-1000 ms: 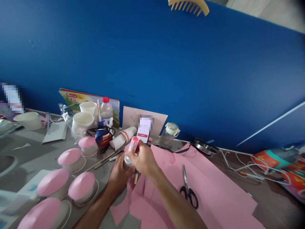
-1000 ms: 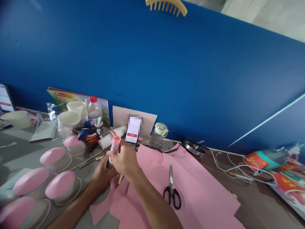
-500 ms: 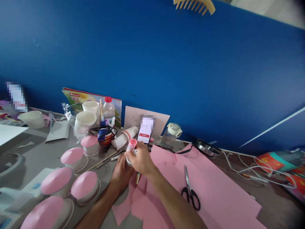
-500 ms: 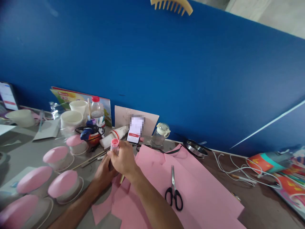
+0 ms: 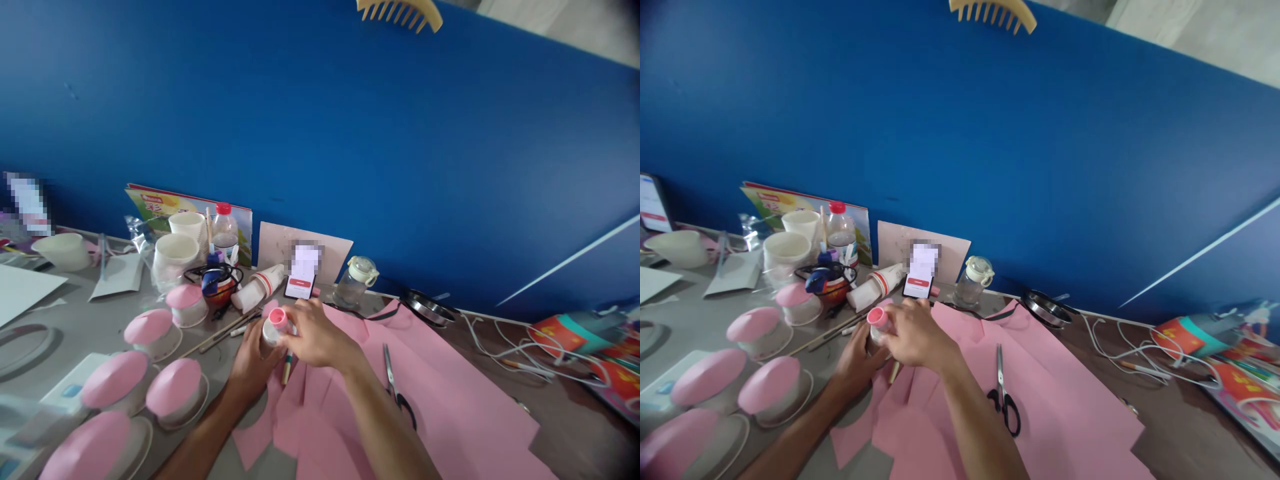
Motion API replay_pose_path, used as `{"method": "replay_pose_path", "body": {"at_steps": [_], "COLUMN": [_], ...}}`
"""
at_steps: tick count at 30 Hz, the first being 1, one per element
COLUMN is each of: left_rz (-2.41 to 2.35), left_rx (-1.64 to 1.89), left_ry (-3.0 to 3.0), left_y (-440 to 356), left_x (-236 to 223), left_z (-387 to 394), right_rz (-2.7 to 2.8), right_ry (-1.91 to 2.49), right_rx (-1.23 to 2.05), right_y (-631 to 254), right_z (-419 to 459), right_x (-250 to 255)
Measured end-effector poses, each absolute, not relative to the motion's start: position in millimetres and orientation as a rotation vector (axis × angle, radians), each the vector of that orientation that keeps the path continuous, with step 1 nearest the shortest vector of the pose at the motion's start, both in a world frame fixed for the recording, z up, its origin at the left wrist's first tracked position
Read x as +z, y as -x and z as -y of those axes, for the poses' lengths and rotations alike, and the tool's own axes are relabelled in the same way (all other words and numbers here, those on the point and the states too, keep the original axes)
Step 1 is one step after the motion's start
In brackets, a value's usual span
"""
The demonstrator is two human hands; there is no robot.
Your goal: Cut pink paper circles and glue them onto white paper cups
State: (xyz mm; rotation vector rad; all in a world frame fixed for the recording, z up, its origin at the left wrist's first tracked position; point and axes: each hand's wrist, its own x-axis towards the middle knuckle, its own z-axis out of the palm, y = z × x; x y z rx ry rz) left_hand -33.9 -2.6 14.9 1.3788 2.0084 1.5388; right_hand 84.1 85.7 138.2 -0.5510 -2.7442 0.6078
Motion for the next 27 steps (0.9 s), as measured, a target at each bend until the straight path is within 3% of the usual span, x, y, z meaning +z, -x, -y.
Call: {"method": "replay_pose_path", "body": {"at_steps": [4,11,27], "left_rz": [-2.022,-2.022,-1.989], "left_rx": [1.533,1.536,1.645], "left_ry": [-1.345,-1.349,-1.414], "left_y": [33,33,36], "left_x": [17,15,7], "left_z": [3,3,0], "right_rz": [2.586,2.193,2.468], "right_ry": [0.633,0.641,0.608], "right_rx": [0.646,1.05,0.72], "right_y": [-89,-79,-58], "right_z": [-99,-95,-83], "right_x": [137,132,111]}}
